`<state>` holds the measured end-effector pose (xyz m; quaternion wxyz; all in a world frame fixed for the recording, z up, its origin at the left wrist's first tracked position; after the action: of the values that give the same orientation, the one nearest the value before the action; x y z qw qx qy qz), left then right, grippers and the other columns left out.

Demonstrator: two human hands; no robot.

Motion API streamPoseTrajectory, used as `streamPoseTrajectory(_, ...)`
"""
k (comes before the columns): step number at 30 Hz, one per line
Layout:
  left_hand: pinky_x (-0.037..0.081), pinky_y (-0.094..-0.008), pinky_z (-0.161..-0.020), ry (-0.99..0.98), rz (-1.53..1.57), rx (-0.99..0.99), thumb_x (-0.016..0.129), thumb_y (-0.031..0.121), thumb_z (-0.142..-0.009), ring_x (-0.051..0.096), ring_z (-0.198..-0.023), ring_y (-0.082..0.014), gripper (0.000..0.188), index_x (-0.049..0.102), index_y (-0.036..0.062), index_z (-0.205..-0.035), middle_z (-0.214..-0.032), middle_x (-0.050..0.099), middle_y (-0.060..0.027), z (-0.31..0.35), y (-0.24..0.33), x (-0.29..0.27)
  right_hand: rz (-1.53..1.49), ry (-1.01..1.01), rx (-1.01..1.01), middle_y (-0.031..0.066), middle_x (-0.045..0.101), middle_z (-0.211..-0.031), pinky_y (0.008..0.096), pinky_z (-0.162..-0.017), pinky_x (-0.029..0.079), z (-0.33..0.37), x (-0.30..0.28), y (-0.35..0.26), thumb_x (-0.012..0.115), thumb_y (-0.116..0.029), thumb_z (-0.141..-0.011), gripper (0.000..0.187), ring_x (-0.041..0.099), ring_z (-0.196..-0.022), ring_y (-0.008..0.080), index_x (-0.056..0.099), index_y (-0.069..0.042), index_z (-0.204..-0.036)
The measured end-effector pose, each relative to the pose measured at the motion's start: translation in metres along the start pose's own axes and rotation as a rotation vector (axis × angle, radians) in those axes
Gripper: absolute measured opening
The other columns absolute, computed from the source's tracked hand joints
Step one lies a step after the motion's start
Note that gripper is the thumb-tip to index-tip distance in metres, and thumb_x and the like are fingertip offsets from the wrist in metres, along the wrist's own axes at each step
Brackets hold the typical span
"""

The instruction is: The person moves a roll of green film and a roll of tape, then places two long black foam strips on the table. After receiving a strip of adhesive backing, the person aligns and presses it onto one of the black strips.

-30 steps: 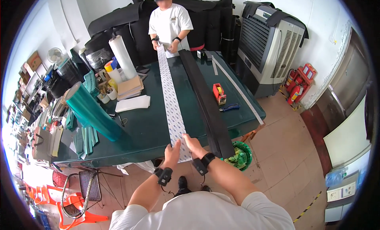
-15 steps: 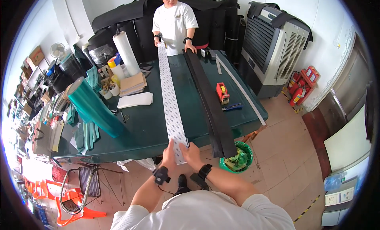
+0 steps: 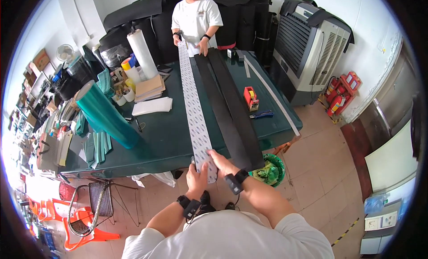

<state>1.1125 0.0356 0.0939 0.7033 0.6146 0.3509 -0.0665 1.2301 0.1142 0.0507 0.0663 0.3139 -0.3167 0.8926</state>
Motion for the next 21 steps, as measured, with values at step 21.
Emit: streamPoseTrajectory(21, 0.053, -0.0389, -0.082, -0.234, 0.86, -0.478, 0.061, 0.043, -0.099, 0.067, -0.091, -0.0273, 0.045, 0.064, 0.0031, -0.119, -0.109, 0.071, -0.0127, -0.022, -0.005, -0.001, 0.804, 0.111, -0.964, 0.0227, 0.071, -0.105, 0.0414, -0.075, 0.055, 0.067, 0.031, 0.001, 0.062, -0.043, -0.095, 0.058, 0.07, -0.089, 0.0356, 0.056, 0.007, -0.122)
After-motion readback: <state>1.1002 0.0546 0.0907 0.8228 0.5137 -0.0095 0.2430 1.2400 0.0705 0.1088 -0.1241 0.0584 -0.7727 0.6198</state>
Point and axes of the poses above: each hand's wrist, its own z-axis away from the middle knuckle, its own x-axis out of the palm, y = z × x, the point moved 5 cm from there along -z, towards the middle knuckle
